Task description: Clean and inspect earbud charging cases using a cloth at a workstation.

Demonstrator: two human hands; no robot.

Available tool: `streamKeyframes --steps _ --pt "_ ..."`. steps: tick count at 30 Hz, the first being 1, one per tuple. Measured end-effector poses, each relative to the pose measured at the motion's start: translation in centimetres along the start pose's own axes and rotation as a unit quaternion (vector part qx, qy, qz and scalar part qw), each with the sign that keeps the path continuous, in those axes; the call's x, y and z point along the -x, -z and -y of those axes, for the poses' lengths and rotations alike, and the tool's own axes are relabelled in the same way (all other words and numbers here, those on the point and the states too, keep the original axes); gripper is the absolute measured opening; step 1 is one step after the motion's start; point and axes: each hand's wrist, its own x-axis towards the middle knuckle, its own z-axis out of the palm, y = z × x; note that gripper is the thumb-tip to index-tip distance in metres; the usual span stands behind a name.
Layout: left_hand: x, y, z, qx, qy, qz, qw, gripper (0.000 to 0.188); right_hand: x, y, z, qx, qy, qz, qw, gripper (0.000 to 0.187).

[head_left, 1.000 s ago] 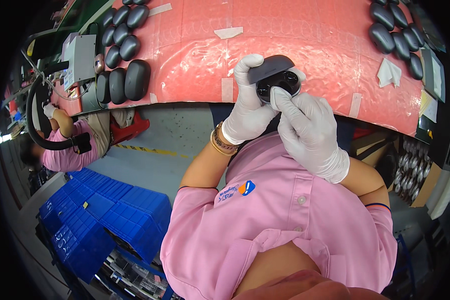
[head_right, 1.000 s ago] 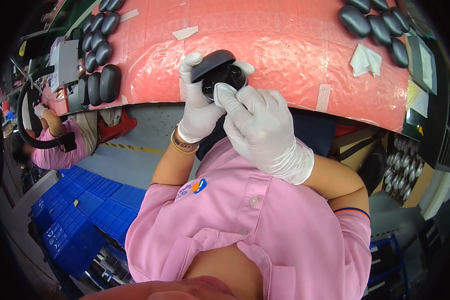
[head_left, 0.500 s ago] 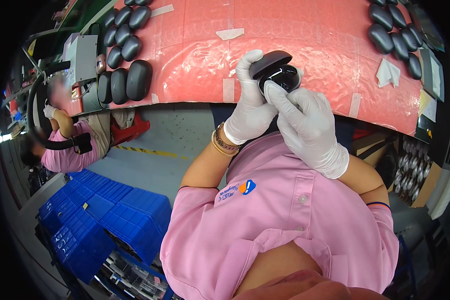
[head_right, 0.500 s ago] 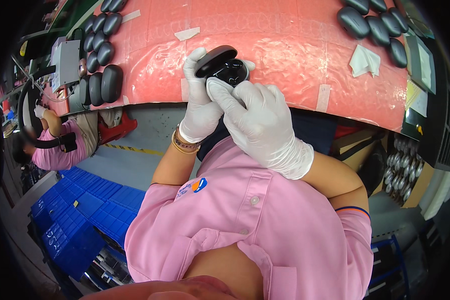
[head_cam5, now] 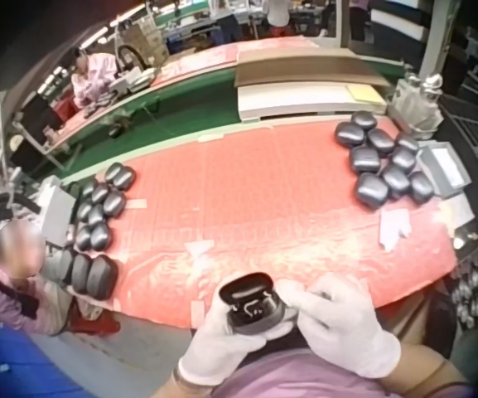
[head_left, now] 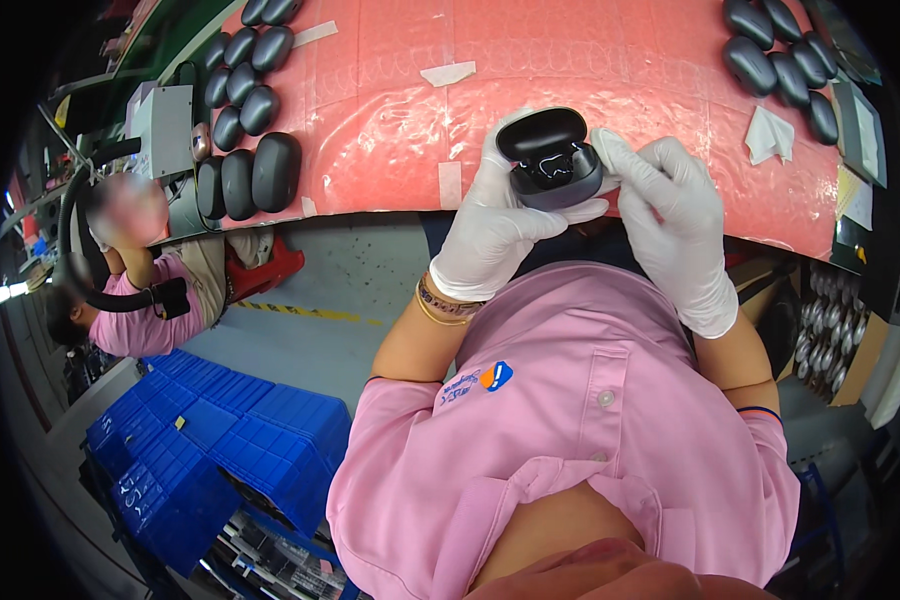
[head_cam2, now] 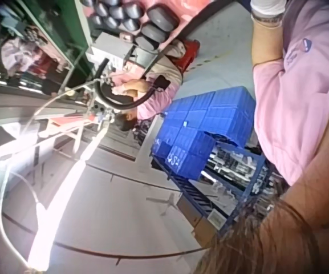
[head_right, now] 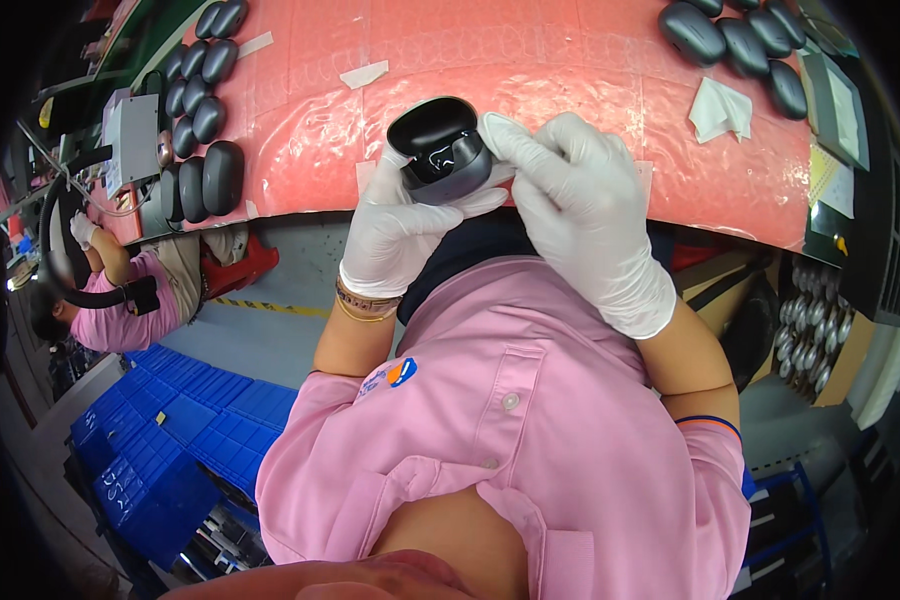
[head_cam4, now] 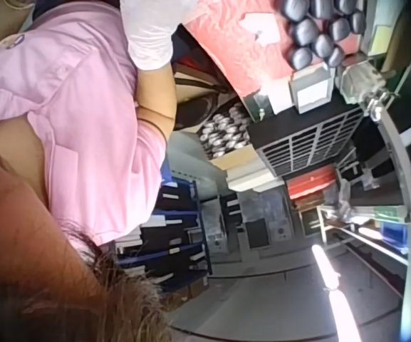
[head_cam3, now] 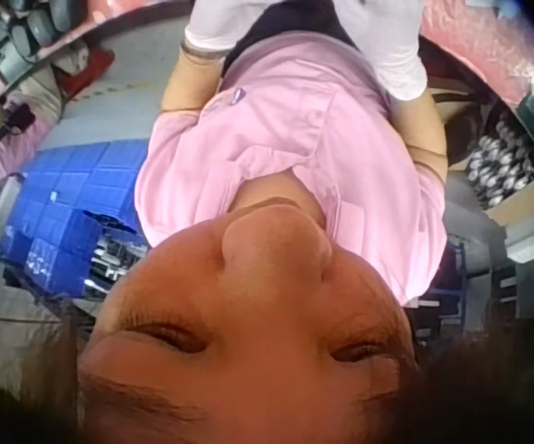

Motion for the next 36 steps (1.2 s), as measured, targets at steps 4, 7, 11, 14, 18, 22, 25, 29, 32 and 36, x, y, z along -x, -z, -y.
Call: streamKeyframes --steps 4,7,11,14,18,22,25,29,32,36 --pt "-0.1 -0.3 -0.1 0.013 0.016 0.017 1.0 0.081 0.4 0.6 -0.4 -0.077 -0.049 -0.001 0.996 0.047" --pt "0.0 -0.6 -0.1 0.016 0.005 0.026 1.0 0.084 0.5 0.8 -0.6 -0.11 -0.061 -0.006 0.992 0.045" --pt "0.0 -0.5 -0.1 0.013 -0.001 0.028 1.0 0.087 0.7 0.7 -0.7 -0.125 -0.072 -0.012 0.99 0.043" --pt "0.2 -0.5 0.0 0.018 0.0 0.023 1.0 0.087 0.8 0.6 -0.6 -0.136 -0.075 -0.009 0.988 0.041" --pt "0.3 -1.0 0.5 -0.055 -0.042 0.013 0.997 0.084 0.9 0.6 -0.5 -0.124 -0.107 0.002 0.986 0.037" --pt "0.3 -0.9 0.9 -0.178 -0.074 -0.017 0.981 0.08 0.7 0.1 -0.6 -0.13 -0.095 -0.033 0.986 0.034" --pt "0.3 -0.5 1.2 -0.225 -0.098 -0.026 0.969 0.08 0.4 -0.1 -0.6 -0.125 -0.088 -0.035 0.988 0.032" --pt "0.2 -0.5 1.2 -0.255 -0.127 -0.034 0.958 0.079 0.1 -0.1 -0.5 -0.124 -0.095 -0.031 0.987 0.031" --pt "0.5 -1.2 0.5 -0.146 -0.123 0.009 0.982 0.071 0.3 0.4 -0.2 -0.114 -0.109 -0.023 0.987 0.03" --pt "0.1 0.1 1.1 -0.07 -0.119 0.017 0.99 0.049 0.6 0.6 -0.5 -0.206 -0.182 -0.003 0.961 0.032"
